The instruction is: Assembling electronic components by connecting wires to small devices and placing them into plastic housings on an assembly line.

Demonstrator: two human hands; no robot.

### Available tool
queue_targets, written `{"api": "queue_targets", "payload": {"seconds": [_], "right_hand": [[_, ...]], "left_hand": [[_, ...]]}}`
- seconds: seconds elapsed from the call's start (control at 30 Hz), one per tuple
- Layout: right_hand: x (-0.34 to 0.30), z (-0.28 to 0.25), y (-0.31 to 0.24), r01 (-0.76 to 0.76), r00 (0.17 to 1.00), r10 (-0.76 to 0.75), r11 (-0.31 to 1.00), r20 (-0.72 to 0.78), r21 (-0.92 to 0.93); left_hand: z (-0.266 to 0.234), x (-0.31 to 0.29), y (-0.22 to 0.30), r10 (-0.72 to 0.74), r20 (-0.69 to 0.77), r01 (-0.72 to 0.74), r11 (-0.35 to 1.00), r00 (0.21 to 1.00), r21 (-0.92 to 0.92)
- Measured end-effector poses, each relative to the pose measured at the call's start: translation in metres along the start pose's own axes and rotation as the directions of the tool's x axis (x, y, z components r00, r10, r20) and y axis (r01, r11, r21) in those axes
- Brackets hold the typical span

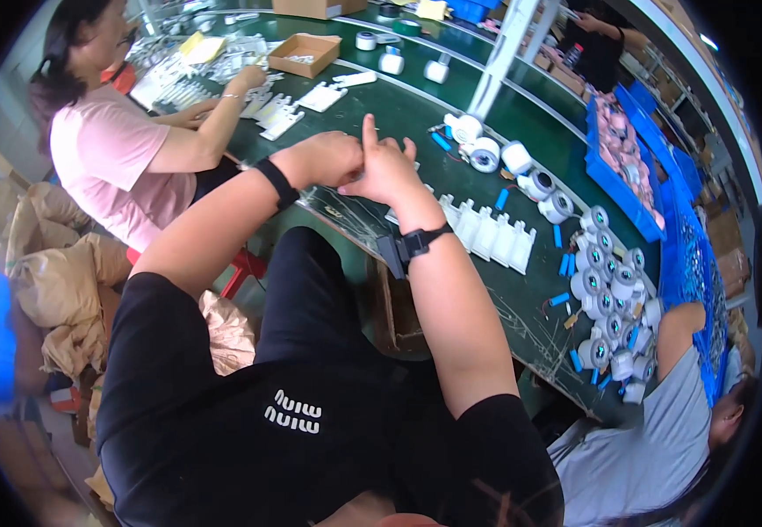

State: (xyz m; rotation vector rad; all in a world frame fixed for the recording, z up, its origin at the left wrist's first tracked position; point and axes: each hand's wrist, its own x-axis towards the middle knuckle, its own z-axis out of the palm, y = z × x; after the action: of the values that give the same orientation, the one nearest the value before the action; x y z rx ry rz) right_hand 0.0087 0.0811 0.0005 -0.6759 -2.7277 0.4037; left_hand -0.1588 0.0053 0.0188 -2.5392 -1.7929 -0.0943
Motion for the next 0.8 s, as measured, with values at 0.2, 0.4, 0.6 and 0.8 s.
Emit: {"api": "queue_targets", "payload": {"seconds": [0.2,0.4,0.6,0.8], "right_hand": [[0.003,0.001,-0.006,-0.005,1.0,0.005,1.0,0.011,0.008],[-0.001,0.001,-0.004,-0.054,0.997,0.058,0.997,0.057,-0.064],[-0.01,-0.027,-0.001,0.069,0.954,-0.06,0.997,-0.292,0.02],[-0.053,-0.105,0.095,-0.059,0.809,0.074,0.997,-0.583,0.044]], "left_hand": [[0.002,-0.005,-0.005,-0.077,-0.164,0.115,0.966,0.983,0.233],[-0.011,-0.052,0.008,-0.76,-0.278,-0.077,0.289,0.587,-0.954],[0.07,-0.097,0.124,0.317,0.069,0.233,-0.517,0.946,-0.824],[0.17,-0.03,0.208,0.004,0.342,0.342,-0.009,0.94,-0.94]]}}
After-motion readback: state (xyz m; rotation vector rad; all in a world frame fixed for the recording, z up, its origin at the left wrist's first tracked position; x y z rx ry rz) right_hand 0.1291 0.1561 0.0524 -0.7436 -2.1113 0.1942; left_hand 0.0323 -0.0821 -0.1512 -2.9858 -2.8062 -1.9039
